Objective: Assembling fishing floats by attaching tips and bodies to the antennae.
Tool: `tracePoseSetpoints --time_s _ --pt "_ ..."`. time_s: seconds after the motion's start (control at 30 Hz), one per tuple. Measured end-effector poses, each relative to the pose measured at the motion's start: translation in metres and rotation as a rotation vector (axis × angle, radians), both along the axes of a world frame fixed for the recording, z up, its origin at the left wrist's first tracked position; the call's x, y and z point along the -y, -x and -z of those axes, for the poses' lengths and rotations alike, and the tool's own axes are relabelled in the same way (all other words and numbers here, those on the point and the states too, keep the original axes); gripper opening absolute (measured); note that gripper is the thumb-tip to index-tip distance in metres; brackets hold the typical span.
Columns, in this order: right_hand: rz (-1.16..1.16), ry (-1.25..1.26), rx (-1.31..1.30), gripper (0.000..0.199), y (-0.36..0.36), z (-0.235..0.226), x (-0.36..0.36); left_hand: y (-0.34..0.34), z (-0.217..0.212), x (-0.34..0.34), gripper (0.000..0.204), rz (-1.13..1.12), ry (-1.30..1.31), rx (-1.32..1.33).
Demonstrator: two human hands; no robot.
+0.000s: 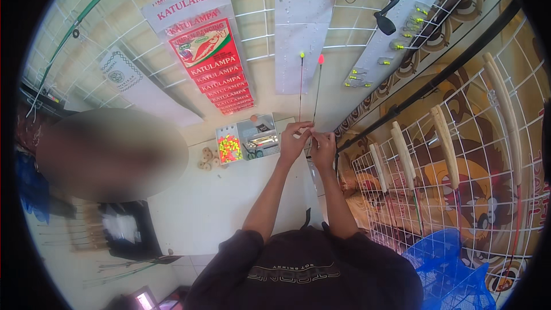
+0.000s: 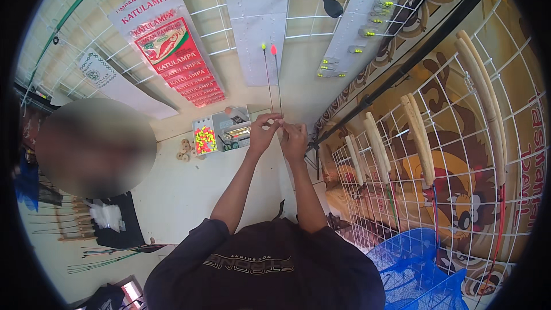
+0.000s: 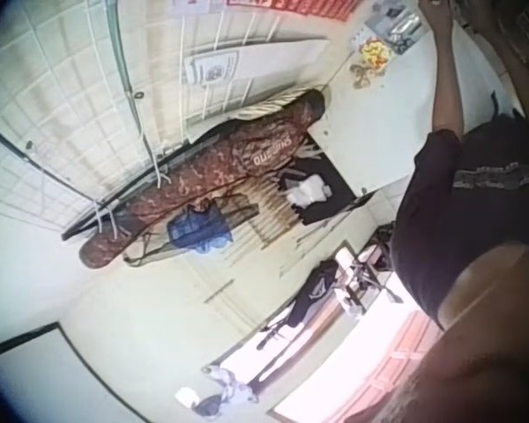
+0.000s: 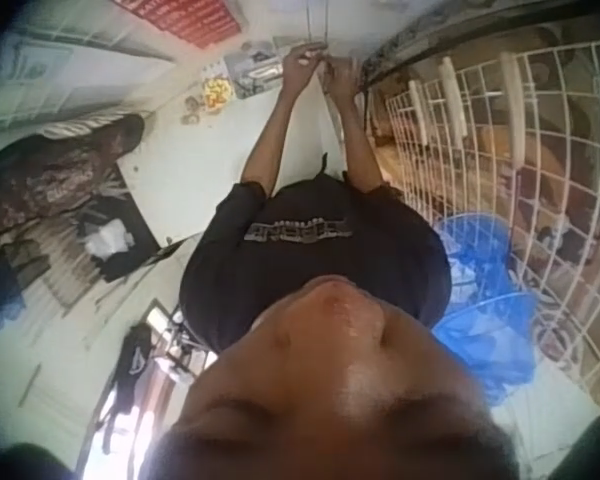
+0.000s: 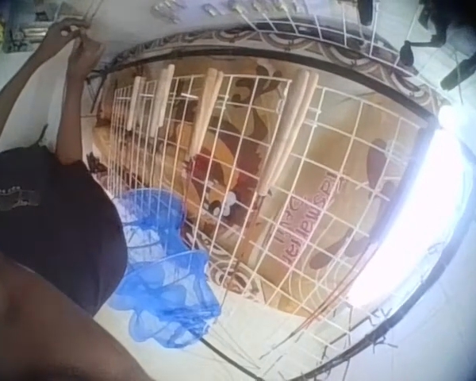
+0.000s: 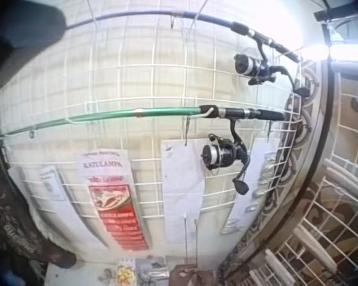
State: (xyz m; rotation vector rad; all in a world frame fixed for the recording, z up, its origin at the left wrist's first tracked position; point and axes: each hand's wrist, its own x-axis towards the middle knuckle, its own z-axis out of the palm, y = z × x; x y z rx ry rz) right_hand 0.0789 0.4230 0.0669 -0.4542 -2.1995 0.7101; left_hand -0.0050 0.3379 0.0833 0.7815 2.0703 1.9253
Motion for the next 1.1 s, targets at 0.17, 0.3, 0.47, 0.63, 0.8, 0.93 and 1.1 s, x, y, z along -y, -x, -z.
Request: tracePoseSetpoints --time_s 0.17,0.3,0.47,0.63,0.8,0.93,1.1 --pt "0.015 -0.043 0.02 0.016 0.0 0.006 -0.003 0.001 -0.001 -0.003 0.016 -0.028 0.0 0.016" --pt "0.003 -0.049 0.035 0.015 -0.001 0.013 -0.005 -0.002 0.002 -0.002 0.017 -0.039 0.043 -0.016" --pt "-0.01 0.012 0.138 0.016 -0.003 0.022 -0.004 -0.004 0.015 0.0 0.016 -0.05 0.144 -0.024" --pt "0.011 0.054 0.177 0.015 -0.002 0.032 -0.001 -0.005 0.024 0.002 0.016 -0.05 0.182 -0.025" --pt "0.006 0.055 0.182 0.016 0.003 0.034 -0.004 -0.002 0.021 0.001 0.018 -0.08 0.199 -0.034" --pt "0.0 0.083 0.199 0.018 0.007 0.032 -0.004 0.0 0.02 0.001 0.021 -0.075 0.201 -0.048" --pt "-0.015 0.097 0.216 0.02 0.01 0.035 -0.002 0.001 0.03 0.005 0.021 -0.069 0.203 -0.038"
